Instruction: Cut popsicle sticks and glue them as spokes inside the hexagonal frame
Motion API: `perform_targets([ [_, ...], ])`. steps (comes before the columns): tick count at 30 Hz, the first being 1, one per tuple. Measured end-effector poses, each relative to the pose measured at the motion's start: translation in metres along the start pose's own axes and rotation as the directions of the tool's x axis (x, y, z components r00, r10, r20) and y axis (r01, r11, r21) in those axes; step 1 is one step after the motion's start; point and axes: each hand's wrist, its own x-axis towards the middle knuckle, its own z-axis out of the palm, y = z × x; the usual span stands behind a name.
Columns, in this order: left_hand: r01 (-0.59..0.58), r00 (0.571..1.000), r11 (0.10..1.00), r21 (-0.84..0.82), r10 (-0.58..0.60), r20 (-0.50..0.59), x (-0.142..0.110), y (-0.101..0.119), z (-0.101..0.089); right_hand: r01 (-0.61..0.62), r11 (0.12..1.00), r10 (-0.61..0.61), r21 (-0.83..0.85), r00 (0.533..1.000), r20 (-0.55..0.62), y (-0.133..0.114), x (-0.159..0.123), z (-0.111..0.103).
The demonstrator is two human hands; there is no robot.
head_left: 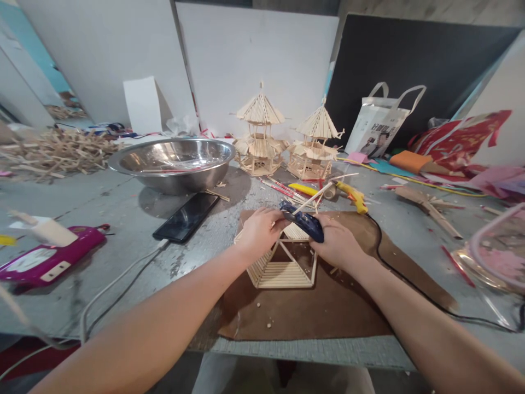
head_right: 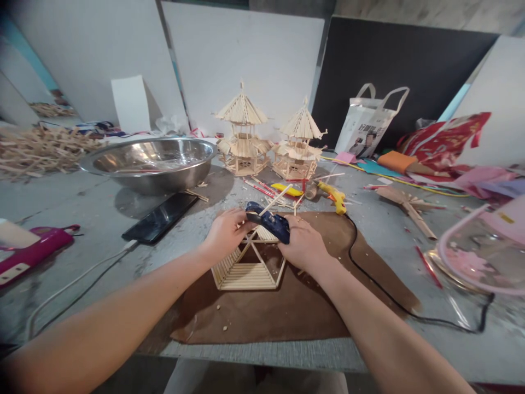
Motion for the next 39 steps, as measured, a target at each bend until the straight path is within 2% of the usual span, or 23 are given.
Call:
perform_targets([
  [3,-0.034,0.999,0.999,-0.012,0.033,-0.028,-0.002,0.002,-0.001,0.051,0.996,-0.05,0.067,0.999,-0.017,0.003,-0.001,0.001],
  [6,-0.06,0.997,0.997,0.043,0.063,-0.054,-0.004,0.001,-0.001,0.107,0.988,-0.105,0.109,0.994,-0.019,0.006,-0.002,0.001],
  [10,-0.183,0.974,0.964,0.19,0.204,-0.098,-0.004,-0.002,0.0,0.143,0.978,-0.141,0.151,0.99,-0.027,0.007,-0.001,0.001],
  [13,-0.219,0.957,0.944,0.248,0.257,-0.135,-0.003,-0.005,-0.001,0.162,0.968,-0.16,0.193,0.987,-0.026,0.007,0.0,0.002],
  [16,-0.207,0.952,0.954,0.215,0.248,-0.182,-0.002,-0.008,-0.002,0.222,0.951,-0.222,0.216,0.975,-0.023,0.004,-0.001,0.002],
  [19,-0.13,0.965,0.987,0.095,0.148,-0.218,-0.001,-0.008,-0.004,0.242,0.952,-0.235,0.187,0.97,-0.058,0.002,-0.002,-0.002],
  [21,-0.066,0.984,0.996,-0.06,0.055,-0.169,-0.001,-0.006,-0.006,0.193,0.974,-0.181,0.115,0.978,-0.105,0.006,-0.001,-0.005],
  [24,0.059,0.996,0.946,-0.317,-0.037,0.077,0.0,-0.002,-0.006,0.041,0.998,-0.047,-0.049,0.988,-0.146,0.02,0.006,-0.007],
  [27,0.228,0.942,0.841,-0.491,-0.064,0.329,0.001,0.0,-0.006,-0.156,0.963,0.126,-0.22,0.982,-0.144,0.042,0.013,-0.003],
  [29,0.312,0.907,0.772,-0.554,-0.069,0.415,0.002,0.0,-0.006,-0.236,0.924,0.211,-0.3,0.971,-0.115,0.054,0.016,0.001],
  [31,0.332,0.898,0.75,-0.572,-0.066,0.435,0.002,-0.001,-0.007,-0.277,0.891,0.267,-0.36,0.961,-0.077,0.061,0.018,0.005],
  [34,0.282,0.911,0.805,-0.521,-0.054,0.409,0.003,-0.001,-0.009,-0.242,0.879,0.247,-0.41,0.968,-0.043,0.063,0.017,0.008],
  [36,0.215,0.93,0.874,-0.436,-0.047,0.364,0.003,-0.001,-0.009,-0.208,0.889,0.195,-0.408,0.978,-0.074,0.059,0.016,0.007],
  [39,0.069,0.965,0.969,-0.239,-0.005,0.261,0.001,-0.001,-0.008,-0.174,0.923,0.111,-0.342,0.974,-0.196,0.047,0.01,-0.002],
])
